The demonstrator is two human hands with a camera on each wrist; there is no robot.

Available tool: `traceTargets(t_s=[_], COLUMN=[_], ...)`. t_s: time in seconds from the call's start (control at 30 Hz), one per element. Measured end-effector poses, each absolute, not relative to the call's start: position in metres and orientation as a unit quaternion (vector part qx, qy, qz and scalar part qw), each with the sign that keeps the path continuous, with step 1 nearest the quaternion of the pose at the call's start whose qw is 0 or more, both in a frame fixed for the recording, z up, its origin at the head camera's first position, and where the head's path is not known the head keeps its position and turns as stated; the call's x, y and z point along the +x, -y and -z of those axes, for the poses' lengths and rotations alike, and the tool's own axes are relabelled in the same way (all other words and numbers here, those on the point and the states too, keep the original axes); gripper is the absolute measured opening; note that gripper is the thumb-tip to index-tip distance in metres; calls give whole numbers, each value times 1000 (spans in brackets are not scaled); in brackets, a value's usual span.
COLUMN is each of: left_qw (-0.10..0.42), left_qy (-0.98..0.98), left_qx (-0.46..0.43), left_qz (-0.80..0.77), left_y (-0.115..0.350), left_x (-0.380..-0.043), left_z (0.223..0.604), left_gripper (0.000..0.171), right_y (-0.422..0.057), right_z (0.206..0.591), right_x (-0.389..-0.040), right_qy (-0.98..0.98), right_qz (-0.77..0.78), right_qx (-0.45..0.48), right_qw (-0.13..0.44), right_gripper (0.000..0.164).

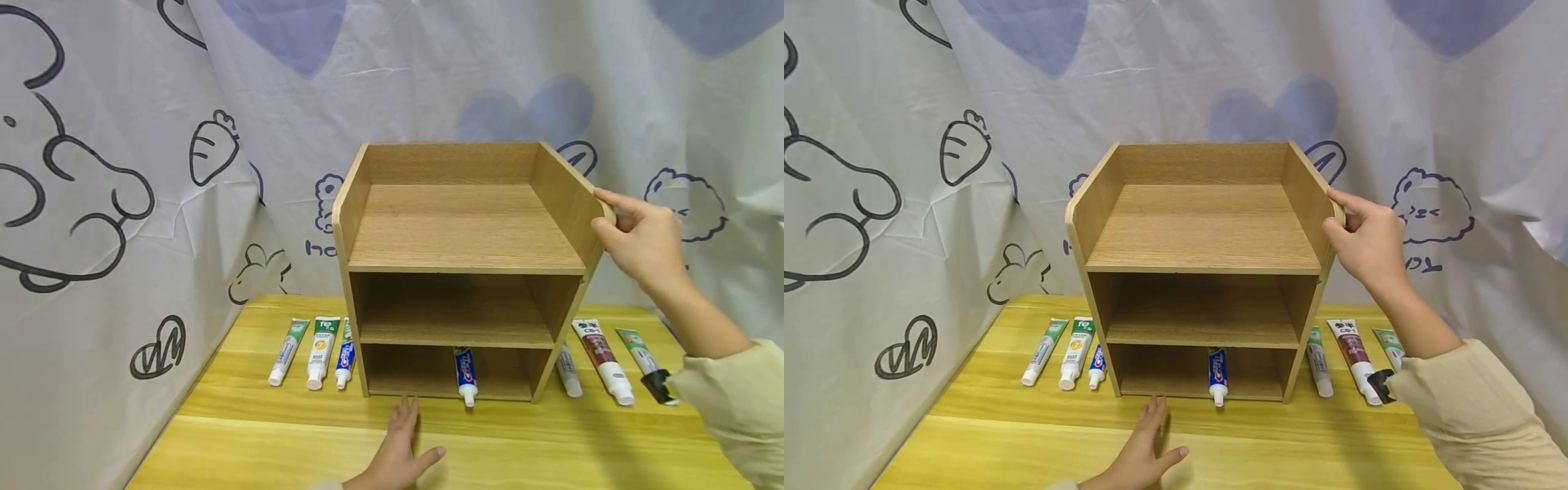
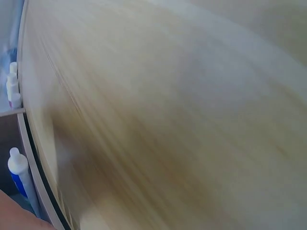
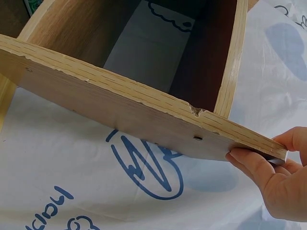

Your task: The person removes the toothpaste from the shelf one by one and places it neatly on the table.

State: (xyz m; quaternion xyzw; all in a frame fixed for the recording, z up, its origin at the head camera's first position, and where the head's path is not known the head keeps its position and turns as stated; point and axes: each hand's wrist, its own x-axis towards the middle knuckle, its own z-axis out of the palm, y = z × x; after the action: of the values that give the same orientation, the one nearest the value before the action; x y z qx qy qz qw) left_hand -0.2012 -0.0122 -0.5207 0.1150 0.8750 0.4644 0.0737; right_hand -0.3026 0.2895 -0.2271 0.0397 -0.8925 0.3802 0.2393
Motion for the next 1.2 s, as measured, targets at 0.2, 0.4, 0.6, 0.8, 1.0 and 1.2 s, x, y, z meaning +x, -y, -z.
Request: traceTargets(t_s=[0.2,0.4,0.6,0.8,1.0,1.2], left_qw=[64,46,13,-54,-159,-221], left_qy=[-875,-869,-861,-849,-836,-824], left_qx=[132,136,130,119,96,49], left_qz=[-462,-473,-492,-511,-517,-520], left_y=[2,-12,-26,-41,-60,-76], left_x=[-205,-213,-218,-223,-233,-241], left_z=[521,523,525,529,538,542], left_gripper=[91,91,88,78,60,50], right_y=[-289,-289,-289,-289,-289,-288], right_z=[227,227,227,228,228,228], right_x=[-302,-302,-301,-302,-302,-302], right_qy=[893,891,891,893,893,890], right_qz=[-378,-381,-373,-374,-374,-375], right_qx=[39,42,40,37,37,39], right_qw=[241,243,256,248,248,257], right_gripper=[45,46,45,45,45,46])
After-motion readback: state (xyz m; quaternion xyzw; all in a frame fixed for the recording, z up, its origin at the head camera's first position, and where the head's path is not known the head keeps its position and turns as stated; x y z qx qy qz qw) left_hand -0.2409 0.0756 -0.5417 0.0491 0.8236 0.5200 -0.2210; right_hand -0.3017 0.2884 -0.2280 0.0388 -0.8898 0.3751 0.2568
